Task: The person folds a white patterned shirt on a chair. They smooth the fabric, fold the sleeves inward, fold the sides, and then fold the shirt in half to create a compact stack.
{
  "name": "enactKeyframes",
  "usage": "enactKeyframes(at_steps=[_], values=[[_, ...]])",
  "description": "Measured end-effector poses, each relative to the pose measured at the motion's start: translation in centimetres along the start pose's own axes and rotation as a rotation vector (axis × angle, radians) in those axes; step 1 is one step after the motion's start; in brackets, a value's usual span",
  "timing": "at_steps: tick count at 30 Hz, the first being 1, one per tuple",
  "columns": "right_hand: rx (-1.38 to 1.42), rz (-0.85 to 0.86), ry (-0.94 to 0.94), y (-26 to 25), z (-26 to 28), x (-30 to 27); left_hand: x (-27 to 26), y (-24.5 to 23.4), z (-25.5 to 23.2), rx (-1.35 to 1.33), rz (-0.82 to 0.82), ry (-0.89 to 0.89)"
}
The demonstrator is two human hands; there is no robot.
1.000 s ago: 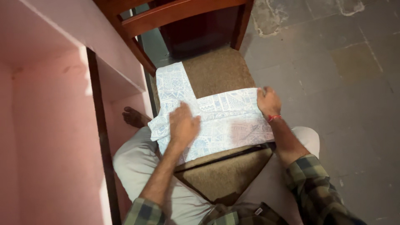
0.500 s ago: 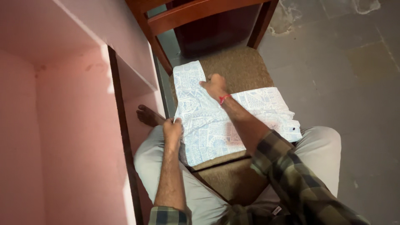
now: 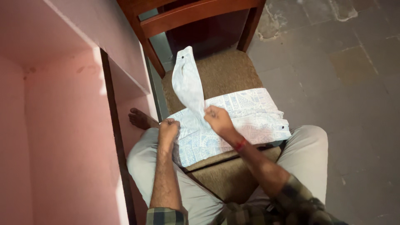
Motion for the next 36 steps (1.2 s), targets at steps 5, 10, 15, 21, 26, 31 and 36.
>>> enactKeyframes(at_steps=[5, 10, 15, 21, 26, 31, 36], values=[[-0.376, -0.019, 0.096, -3.4, 2.3, -0.8, -2.4, -0.4, -1.3, 0.555, -0.032, 0.022], [-0.665, -0.119, -0.014, -2.7, 3.1, 6.3, -3.9, -0.6, -1.8, 0.413, 0.051, 0.107], [-0.669, -0.167, -0.09, 0.2, 1.3, 13.6, -4.6, -0.9, -1.3, 0.448, 0.05, 0.205], [-0.388, -0.017, 0.156, 2.6, -0.1, 17.0, -4.6, -0.6, -1.2, 0.522, 0.071, 0.126], [0.244, -0.161, -0.08, -1.6, 5.2, 12.2, -3.9, -1.3, -1.2, 0.552, 0.13, 0.155], [0.599, -0.303, -0.439, -10.1, 11.0, -2.5, -4.2, -2.5, -0.8, 0.495, 0.335, 0.203], [0.415, -0.478, -0.64, -14.4, 14.5, -18.2, -4.5, -2.9, -1.5, 0.537, 0.5, -0.081]])
Point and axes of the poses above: each hand's wrist, its own x-axis towards the middle knuckle, its own y-axis out of the palm, z = x × y, the point moved 1 cm from there along x, towards the middle knuckle, and after that the axes turned 15 degrees about -x, right-handed, at the moved point
